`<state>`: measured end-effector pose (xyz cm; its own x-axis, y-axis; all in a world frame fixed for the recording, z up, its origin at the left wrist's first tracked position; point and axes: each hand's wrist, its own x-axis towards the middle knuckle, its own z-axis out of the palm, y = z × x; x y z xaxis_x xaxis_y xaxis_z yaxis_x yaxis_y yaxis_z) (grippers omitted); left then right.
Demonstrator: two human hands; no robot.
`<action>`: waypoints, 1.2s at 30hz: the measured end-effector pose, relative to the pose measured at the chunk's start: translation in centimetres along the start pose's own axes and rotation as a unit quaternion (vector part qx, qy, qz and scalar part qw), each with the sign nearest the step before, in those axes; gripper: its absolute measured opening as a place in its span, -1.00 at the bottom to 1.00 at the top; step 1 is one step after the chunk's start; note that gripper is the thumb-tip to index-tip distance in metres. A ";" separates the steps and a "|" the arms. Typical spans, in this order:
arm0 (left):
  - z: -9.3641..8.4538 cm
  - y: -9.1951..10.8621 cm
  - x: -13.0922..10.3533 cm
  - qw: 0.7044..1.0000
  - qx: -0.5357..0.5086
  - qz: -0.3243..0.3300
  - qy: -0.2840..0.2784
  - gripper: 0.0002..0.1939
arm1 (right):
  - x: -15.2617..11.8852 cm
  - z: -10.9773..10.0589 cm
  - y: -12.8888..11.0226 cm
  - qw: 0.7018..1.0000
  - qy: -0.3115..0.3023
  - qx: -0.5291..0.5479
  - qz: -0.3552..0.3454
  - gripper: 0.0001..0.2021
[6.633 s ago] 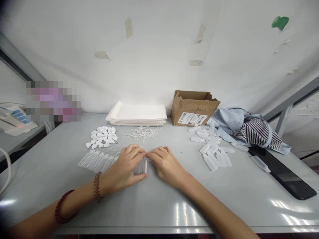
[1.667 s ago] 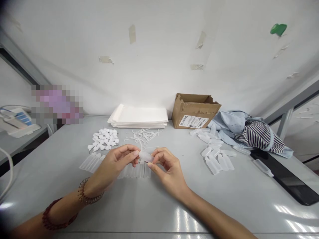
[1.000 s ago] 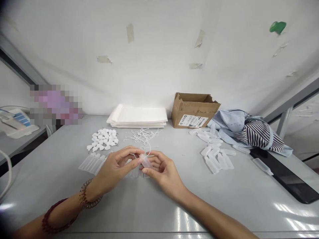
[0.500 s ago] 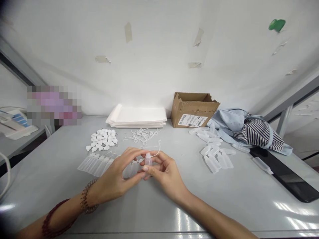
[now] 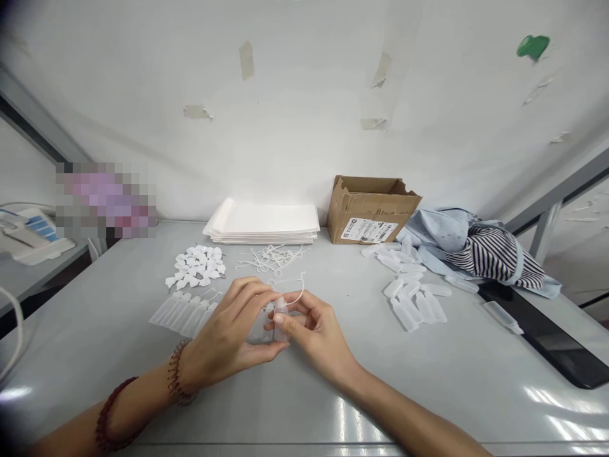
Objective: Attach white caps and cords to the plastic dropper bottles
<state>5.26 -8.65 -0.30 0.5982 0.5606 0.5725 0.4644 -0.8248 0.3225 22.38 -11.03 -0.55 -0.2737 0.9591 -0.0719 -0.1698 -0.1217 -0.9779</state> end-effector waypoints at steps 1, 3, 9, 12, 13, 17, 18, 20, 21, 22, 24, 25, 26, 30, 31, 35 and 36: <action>0.0 0.0 0.0 1.000 0.003 0.002 -0.001 -0.60 | 0.0 -0.1 0.0 1.000 0.005 -0.011 -0.008 -0.74; 0.0 0.0 -0.1 1.000 0.010 0.007 0.001 -0.59 | 0.1 -0.3 -0.1 0.999 0.016 -0.033 -0.022 -0.76; 0.1 0.0 -0.2 1.000 0.025 0.017 0.007 -0.53 | 0.3 -0.4 -0.6 0.997 0.042 -0.059 -0.016 -0.73; 0.4 -0.2 -0.3 1.000 0.023 0.011 0.001 -0.50 | 0.4 -0.5 -0.7 0.995 0.071 -0.064 -0.006 -0.75; 0.5 -0.2 -0.3 1.000 0.021 0.008 -0.001 -0.50 | 0.5 -0.6 -0.6 0.995 0.080 -0.063 -0.005 -0.76; 0.8 -0.1 -0.4 1.000 0.012 -0.005 -0.005 -0.51 | 0.8 -1.0 -0.1 0.995 0.097 -0.036 -0.004 -0.76; 0.8 -0.1 -0.4 1.000 0.009 -0.010 -0.006 -0.52 | 0.9 -1.1 -0.1 0.995 0.101 -0.027 0.003 -0.76; 0.9 -0.1 -0.3 1.000 0.004 -0.022 -0.011 -0.53 | 1.0 -1.2 0.0 0.994 0.110 -0.009 0.021 -0.74; 1.0 0.0 -0.3 1.000 0.001 -0.027 -0.014 -0.54 | 1.0 -1.2 0.0 0.993 0.115 -0.003 0.029 -0.71; 1.0 0.0 -0.2 0.999 -0.002 -0.031 -0.018 -0.55 | 1.1 -1.2 -0.1 0.992 0.120 -0.001 0.034 -0.68; 1.0 -0.1 -0.1 0.999 -0.007 -0.038 -0.024 -0.56 | 1.1 -1.3 -0.4 0.991 0.126 -0.003 0.044 -0.62; 1.1 -0.1 0.0 0.999 -0.009 -0.040 -0.026 -0.56 | 1.1 -1.4 -0.5 0.991 0.127 -0.007 0.051 -0.59; 1.1 -0.1 0.0 0.999 -0.009 -0.041 -0.029 -0.56 | 1.2 -1.5 -0.6 0.990 0.125 -0.012 0.057 -0.57; 1.3 -0.2 0.1 0.998 -0.002 -0.046 -0.047 -0.54 | 1.4 -2.2 -1.0 0.990 0.113 -0.030 0.078 -0.53; 1.4 -0.2 0.1 0.997 0.002 -0.047 -0.054 -0.53 | 1.4 -2.3 -1.0 0.989 0.115 -0.036 0.081 -0.52; 1.7 -0.3 0.1 0.995 0.017 -0.055 -0.081 -0.52 | 1.6 -2.7 -0.9 0.984 0.135 -0.079 0.091 -0.43; 1.7 -0.3 0.1 0.994 0.019 -0.057 -0.086 -0.52 | 1.7 -2.7 -0.8 0.982 0.138 -0.088 0.090 -0.42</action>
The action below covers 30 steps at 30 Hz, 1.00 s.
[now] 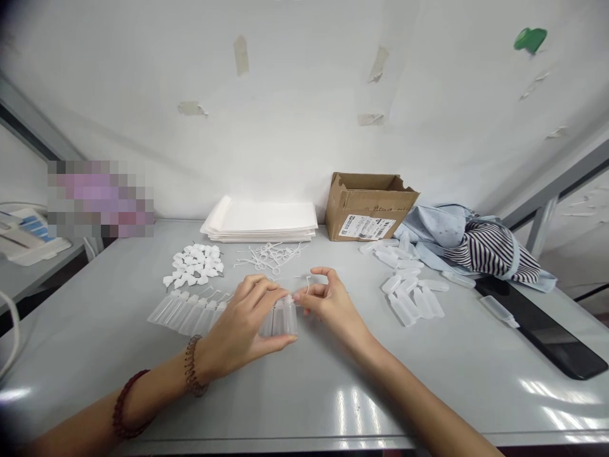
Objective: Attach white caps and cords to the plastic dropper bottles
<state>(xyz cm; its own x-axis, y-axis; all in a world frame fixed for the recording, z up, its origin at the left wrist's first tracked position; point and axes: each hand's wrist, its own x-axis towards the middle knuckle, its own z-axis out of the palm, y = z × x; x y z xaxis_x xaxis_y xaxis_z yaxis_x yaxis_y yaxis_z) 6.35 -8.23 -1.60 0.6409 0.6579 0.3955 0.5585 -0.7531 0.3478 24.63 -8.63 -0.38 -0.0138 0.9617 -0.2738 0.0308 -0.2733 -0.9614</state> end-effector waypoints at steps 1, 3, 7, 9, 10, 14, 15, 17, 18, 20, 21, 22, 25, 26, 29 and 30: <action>0.0 0.0 0.0 1.000 0.002 -0.002 -0.003 -0.52 | 0.0 0.0 0.1 1.000 0.001 -0.008 -0.002 -0.42; 0.1 0.0 0.1 1.000 0.008 -0.005 -0.015 -0.51 | 0.1 0.0 0.2 1.000 0.000 -0.022 -0.005 -0.44; 0.1 0.0 0.3 0.999 0.021 -0.014 -0.044 -0.51 | 0.4 0.1 0.8 0.999 -0.008 -0.047 -0.002 -0.49; 0.1 -0.1 0.3 0.998 0.027 -0.018 -0.055 -0.51 | 0.5 0.3 1.2 0.998 -0.012 -0.056 -0.013 -0.53; 0.1 -0.1 0.3 0.998 0.031 -0.019 -0.061 -0.52 | 0.6 0.4 1.4 0.998 -0.014 -0.061 -0.021 -0.56; 0.1 0.0 0.2 0.996 0.045 -0.021 -0.079 -0.53 | 0.7 0.7 1.9 0.995 -0.011 -0.088 -0.042 -0.61; 0.1 0.0 0.2 0.995 0.047 -0.023 -0.083 -0.53 | 0.7 0.8 2.0 0.995 -0.008 -0.094 -0.044 -0.61; 0.0 0.0 0.2 0.994 0.051 -0.027 -0.093 -0.54 | 0.7 0.8 2.1 0.993 -0.001 -0.108 -0.049 -0.61; 0.0 0.0 0.3 0.993 0.054 -0.029 -0.098 -0.55 | 0.6 0.9 2.0 0.992 0.003 -0.114 -0.051 -0.62; 0.0 0.0 0.3 0.992 0.058 -0.032 -0.105 -0.56 | 0.6 0.9 2.0 0.990 0.009 -0.128 -0.055 -0.62; 0.1 0.0 0.3 0.992 0.059 -0.033 -0.109 -0.56 | 0.6 1.0 1.9 0.989 0.011 -0.136 -0.057 -0.63; 0.1 0.0 0.3 0.991 0.061 -0.033 -0.111 -0.56 | 0.6 1.0 1.8 0.988 0.013 -0.144 -0.059 -0.64; 0.1 0.0 0.3 0.991 0.065 -0.033 -0.117 -0.56 | 0.7 1.1 1.7 0.985 0.016 -0.159 -0.062 -0.66; 0.1 0.0 0.3 0.990 0.067 -0.032 -0.118 -0.57 | 0.7 1.2 1.7 0.985 0.017 -0.161 -0.064 -0.66; 0.2 0.0 0.3 0.989 0.070 -0.033 -0.122 -0.58 | 0.8 1.2 1.8 0.982 0.020 -0.172 -0.072 -0.67; 0.2 0.0 0.3 0.989 0.070 -0.034 -0.124 -0.58 | 0.8 1.2 1.9 0.981 0.020 -0.177 -0.077 -0.68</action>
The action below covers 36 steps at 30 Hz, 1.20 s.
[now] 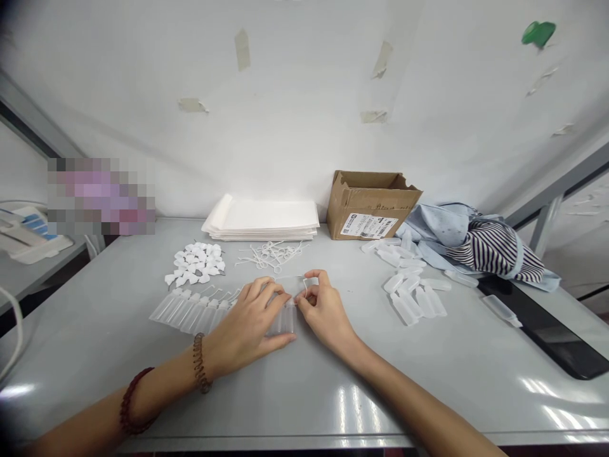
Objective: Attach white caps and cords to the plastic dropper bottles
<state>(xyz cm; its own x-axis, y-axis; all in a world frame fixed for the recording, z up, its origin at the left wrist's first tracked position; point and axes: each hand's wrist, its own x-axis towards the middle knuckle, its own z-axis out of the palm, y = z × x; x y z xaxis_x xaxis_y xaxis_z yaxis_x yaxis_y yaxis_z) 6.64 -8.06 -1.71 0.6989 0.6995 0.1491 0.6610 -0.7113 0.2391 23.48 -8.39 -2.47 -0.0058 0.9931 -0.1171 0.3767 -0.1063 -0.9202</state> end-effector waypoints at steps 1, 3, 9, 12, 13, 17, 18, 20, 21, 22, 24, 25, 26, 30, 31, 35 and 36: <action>0.0 0.0 0.0 1.000 -0.001 0.000 -0.001 -0.58 | 0.0 0.0 0.1 1.000 0.000 -0.006 -0.005 -0.68; 0.1 0.0 0.0 1.000 -0.001 -0.001 -0.001 -0.58 | -0.1 0.1 0.2 1.000 -0.001 -0.019 -0.012 -0.68; 0.3 0.0 0.1 1.000 0.004 0.000 0.005 -0.57 | -0.1 0.2 0.6 0.998 0.006 -0.056 -0.029 -0.67; 0.2 0.0 0.0 1.000 0.004 0.001 0.008 -0.57 | 0.0 0.2 0.7 0.998 0.006 -0.055 -0.026 -0.65; 0.2 0.0 0.0 1.000 0.004 0.002 0.009 -0.57 | 0.0 0.1 0.7 0.998 0.004 -0.052 -0.024 -0.64; 0.1 -0.1 0.0 1.000 0.002 0.003 0.008 -0.57 | -0.1 0.0 0.3 0.999 -0.012 -0.030 -0.010 -0.63; 0.2 -0.1 0.0 1.000 0.001 0.003 0.010 -0.57 | -0.1 0.0 0.2 1.000 -0.014 -0.024 -0.005 -0.63; 0.2 -0.1 0.1 1.000 -0.002 0.002 0.017 -0.56 | -0.1 -0.1 0.0 1.000 -0.018 -0.016 0.005 -0.63; 0.2 -0.2 0.1 1.000 -0.004 0.002 0.021 -0.55 | -0.1 -0.1 -0.1 1.000 -0.019 -0.013 0.008 -0.64; 0.3 -0.2 0.1 1.000 -0.006 0.002 0.026 -0.55 | -0.1 -0.1 -0.1 1.000 -0.019 -0.011 0.008 -0.64; 0.4 -0.2 0.0 0.999 -0.011 0.001 0.036 -0.55 | 0.0 -0.1 -0.1 1.000 -0.019 -0.011 0.008 -0.64; 0.4 -0.2 -0.1 0.999 -0.012 0.000 0.041 -0.55 | 0.0 -0.1 -0.1 1.000 -0.019 -0.011 0.007 -0.64; 0.4 -0.2 -0.1 0.999 -0.014 -0.002 0.046 -0.55 | 0.0 -0.1 0.0 1.000 -0.018 -0.010 0.006 -0.65; 0.4 0.0 -0.3 0.998 -0.019 -0.012 0.057 -0.54 | 0.0 -0.1 0.0 1.000 -0.018 -0.008 0.003 -0.66; 0.4 0.0 -0.3 0.998 -0.021 -0.013 0.058 -0.54 | 0.0 -0.1 -0.1 1.000 -0.018 -0.010 0.002 -0.66; 0.4 0.1 -0.3 0.998 -0.027 -0.015 0.058 -0.56 | -0.1 -0.1 -0.2 1.000 -0.020 -0.018 -0.001 -0.67; 0.4 0.1 -0.2 0.998 -0.029 -0.015 0.058 -0.56 | -0.1 -0.1 -0.2 1.000 -0.020 -0.019 -0.001 -0.67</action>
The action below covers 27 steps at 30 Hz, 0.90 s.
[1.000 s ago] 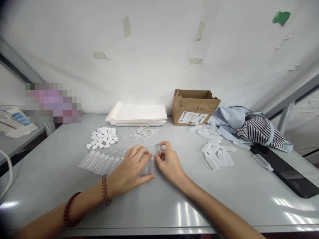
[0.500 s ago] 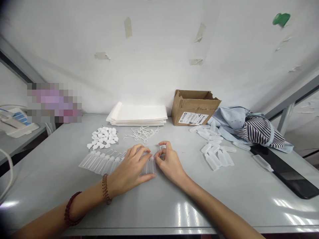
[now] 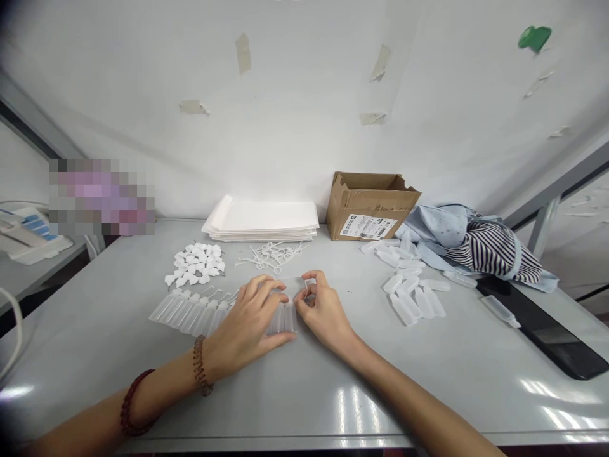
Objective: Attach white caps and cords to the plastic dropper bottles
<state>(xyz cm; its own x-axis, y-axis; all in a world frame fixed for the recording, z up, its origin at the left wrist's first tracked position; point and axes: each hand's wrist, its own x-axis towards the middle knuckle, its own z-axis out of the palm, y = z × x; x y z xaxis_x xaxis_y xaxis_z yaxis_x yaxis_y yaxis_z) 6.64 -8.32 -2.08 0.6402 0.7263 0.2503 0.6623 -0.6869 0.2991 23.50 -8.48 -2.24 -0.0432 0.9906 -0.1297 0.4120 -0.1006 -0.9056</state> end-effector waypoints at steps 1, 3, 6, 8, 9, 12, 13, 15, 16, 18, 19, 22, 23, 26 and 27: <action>0.0 0.0 0.0 1.000 -0.002 -0.001 -0.001 -0.56 | 0.0 0.0 0.0 1.000 0.001 -0.001 -0.001 -0.67; 0.1 0.0 0.0 1.000 -0.006 -0.002 -0.002 -0.56 | 0.0 0.0 0.0 1.000 0.001 -0.003 -0.001 -0.67; 0.1 0.0 0.0 1.000 -0.013 -0.007 -0.005 -0.56 | 0.0 0.0 0.1 1.000 -0.001 -0.006 0.001 -0.67; 0.1 0.0 0.0 1.000 -0.015 -0.010 -0.006 -0.55 | 0.0 0.0 0.2 1.000 -0.005 -0.005 0.002 -0.67; 0.1 0.0 0.0 1.000 -0.016 -0.012 -0.008 -0.55 | 0.1 0.0 0.3 1.000 -0.006 -0.005 0.003 -0.67; 0.1 0.0 0.0 1.000 -0.016 -0.015 -0.013 -0.55 | 0.2 0.0 0.5 1.000 0.005 -0.025 -0.002 -0.66; 0.1 0.0 -0.1 1.000 -0.016 -0.015 -0.014 -0.55 | 0.2 -0.1 0.6 0.999 0.013 -0.039 -0.004 -0.66; 0.2 0.0 -0.1 1.000 -0.017 -0.014 -0.014 -0.55 | 0.3 -0.2 0.8 0.997 0.033 -0.066 -0.012 -0.65; 0.2 0.0 -0.1 1.000 -0.018 -0.013 -0.013 -0.54 | 0.4 -0.2 0.9 0.996 0.040 -0.075 -0.015 -0.65; 0.2 0.0 0.0 1.000 -0.019 -0.012 -0.012 -0.55 | 0.4 -0.3 1.0 0.995 0.047 -0.083 -0.020 -0.65; 0.2 0.0 0.0 1.000 -0.019 -0.012 -0.012 -0.55 | 0.4 -0.3 1.1 0.995 0.049 -0.083 -0.021 -0.65; 0.2 0.0 0.0 1.000 -0.023 -0.012 -0.015 -0.55 | 0.4 -0.4 1.2 0.995 0.049 -0.087 -0.020 -0.66; 0.1 0.0 0.0 1.000 -0.024 -0.012 -0.016 -0.55 | 0.4 -0.4 1.2 0.995 0.049 -0.090 -0.022 -0.66; 0.1 0.0 0.0 1.000 -0.024 -0.011 -0.013 -0.55 | 0.3 -0.3 1.1 0.994 0.050 -0.096 -0.034 -0.68; 0.1 0.0 0.0 1.000 -0.024 -0.011 -0.012 -0.56 | 0.3 -0.3 1.1 0.993 0.049 -0.097 -0.037 -0.68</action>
<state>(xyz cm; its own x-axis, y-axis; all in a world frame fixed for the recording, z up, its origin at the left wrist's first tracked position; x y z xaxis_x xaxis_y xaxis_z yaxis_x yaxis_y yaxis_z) 6.69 -8.38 -2.19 0.6358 0.7397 0.2205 0.6568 -0.6686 0.3487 24.23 -8.29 -3.12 0.0051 0.9998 -0.0174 0.5784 -0.0171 -0.8156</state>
